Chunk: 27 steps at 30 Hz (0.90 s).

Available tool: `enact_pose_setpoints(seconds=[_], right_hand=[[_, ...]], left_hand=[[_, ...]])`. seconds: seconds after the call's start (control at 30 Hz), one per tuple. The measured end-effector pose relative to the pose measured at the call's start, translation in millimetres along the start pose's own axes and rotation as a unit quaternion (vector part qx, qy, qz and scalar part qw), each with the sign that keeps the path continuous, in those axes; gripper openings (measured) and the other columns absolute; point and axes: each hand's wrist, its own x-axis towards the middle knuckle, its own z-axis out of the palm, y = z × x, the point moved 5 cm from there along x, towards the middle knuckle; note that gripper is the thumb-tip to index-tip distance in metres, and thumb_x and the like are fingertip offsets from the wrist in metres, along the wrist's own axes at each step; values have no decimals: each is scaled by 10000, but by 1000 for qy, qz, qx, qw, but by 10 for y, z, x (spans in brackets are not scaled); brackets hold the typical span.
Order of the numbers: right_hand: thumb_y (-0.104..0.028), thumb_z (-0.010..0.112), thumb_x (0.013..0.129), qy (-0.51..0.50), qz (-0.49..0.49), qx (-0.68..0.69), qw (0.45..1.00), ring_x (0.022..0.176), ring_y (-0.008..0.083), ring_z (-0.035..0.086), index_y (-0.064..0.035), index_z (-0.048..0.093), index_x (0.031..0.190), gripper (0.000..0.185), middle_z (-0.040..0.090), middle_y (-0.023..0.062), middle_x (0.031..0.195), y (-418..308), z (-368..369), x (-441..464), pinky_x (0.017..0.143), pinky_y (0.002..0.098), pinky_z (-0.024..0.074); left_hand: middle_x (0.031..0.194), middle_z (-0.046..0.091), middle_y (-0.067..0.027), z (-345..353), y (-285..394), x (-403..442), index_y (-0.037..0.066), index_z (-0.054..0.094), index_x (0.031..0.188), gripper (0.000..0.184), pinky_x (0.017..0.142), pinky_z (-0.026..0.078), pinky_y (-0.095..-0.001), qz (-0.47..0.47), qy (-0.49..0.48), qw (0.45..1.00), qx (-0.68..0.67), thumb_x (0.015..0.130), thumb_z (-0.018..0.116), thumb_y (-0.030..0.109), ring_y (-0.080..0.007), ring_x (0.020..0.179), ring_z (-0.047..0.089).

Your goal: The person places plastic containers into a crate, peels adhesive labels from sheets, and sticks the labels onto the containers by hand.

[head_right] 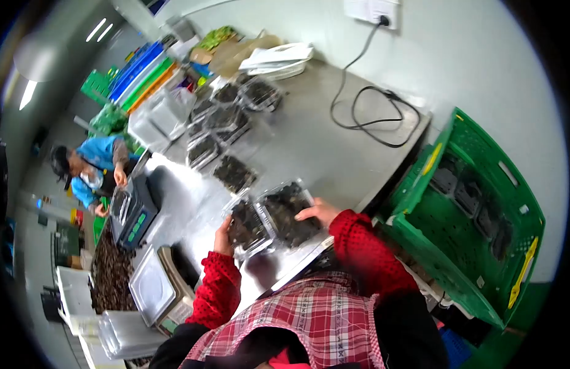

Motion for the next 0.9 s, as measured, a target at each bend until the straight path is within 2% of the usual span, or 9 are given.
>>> enact_pose_setpoints(seconds=[0.13, 0.17, 0.23, 0.3, 0.43, 0.47, 0.6, 0.8, 0.9], right_hand=[[-174, 740, 745, 16, -107, 11, 994, 999, 183, 600, 21, 610, 1192, 504, 657, 82, 1049, -372, 180, -740, 940, 315, 448], [-187, 745, 737, 56, -123, -23, 991, 990, 185, 590, 20, 585, 1236, 563, 648, 72, 1064, -475, 128, -942, 944, 320, 433], [-186, 746, 730, 27, -144, 100, 984, 987, 192, 583, 38, 564, 1255, 599, 642, 90, 1085, -1060, 224, -1668, 923, 325, 441], [-156, 712, 722, 61, -192, 50, 978, 1054, 198, 574, 42, 535, 1312, 647, 627, 125, 1172, -1375, -128, -2202, 955, 321, 435], [-291, 711, 598, 291, -255, 7, 922, 766, 260, 642, 17, 474, 1356, 852, 641, 125, 998, -1599, -1128, -3657, 766, 383, 522], [-221, 687, 727, 244, -254, 66, 933, 1049, 240, 619, 26, 450, 1387, 743, 637, 156, 1150, -1358, -1471, -4045, 955, 352, 464], [-230, 691, 755, 469, -224, 106, 848, 986, 235, 651, 32, 510, 1325, 653, 661, 132, 1123, -489, -2510, -5403, 891, 382, 509], [-234, 746, 813, 481, 38, 169, 859, 1010, 218, 632, 31, 605, 1217, 503, 670, 109, 1128, 553, -3296, -5665, 905, 376, 492], [-223, 746, 824, 498, 27, 117, 859, 1033, 260, 632, 33, 588, 1245, 517, 662, 128, 1149, 312, -3303, -5914, 916, 406, 491]], left_hand=[[817, 605, 61, 277, 171, -358, 144, 620, 948, 194, 630, 455, -258, 64, -212, 973, -62, 971, 564, 329, -90, 736, 573], [813, 607, 69, 541, 345, -574, 142, 602, 940, 149, 662, 469, -269, 103, -82, 987, -93, 973, 566, 283, -88, 743, 575], [1175, 641, -88, 1246, 718, -931, 96, 541, 1301, 409, 868, 512, -330, 154, -88, 984, -3, 994, 510, 365, -222, 977, 643], [1352, 544, -139, 2178, 844, -1233, 66, 420, 1434, 602, 1001, 468, -464, 14, -373, 925, -64, 984, 489, 459, -325, 1169, 573], [922, 588, -24, 4018, 415, -1488, 105, 551, 1022, 259, 725, 452, -303, 18, -357, 933, 37, 975, 559, 359, -138, 814, 539], [766, 571, 20, 4395, 244, -1457, 123, 574, 853, 235, 636, 415, -235, 40, -345, 933, 96, 966, 592, 328, -75, 662, 507], [802, 639, -27, 5670, -971, -1671, 4, 646, 881, 307, 660, 455, -262, -124, -429, 879, 165, 888, 722, 301, -104, 695, 565], [960, 690, -134, 6039, -2502, -1213, -72, 682, 1003, 467, 779, 488, -339, 44, -363, 713, 599, 830, 770, 353, -184, 864, 624], [689, 563, -17, 6074, -2193, -1247, 15, 569, 717, 347, 620, 428, -302, 41, -391, 801, 451, 779, 817, 250, -120, 664, 495]])
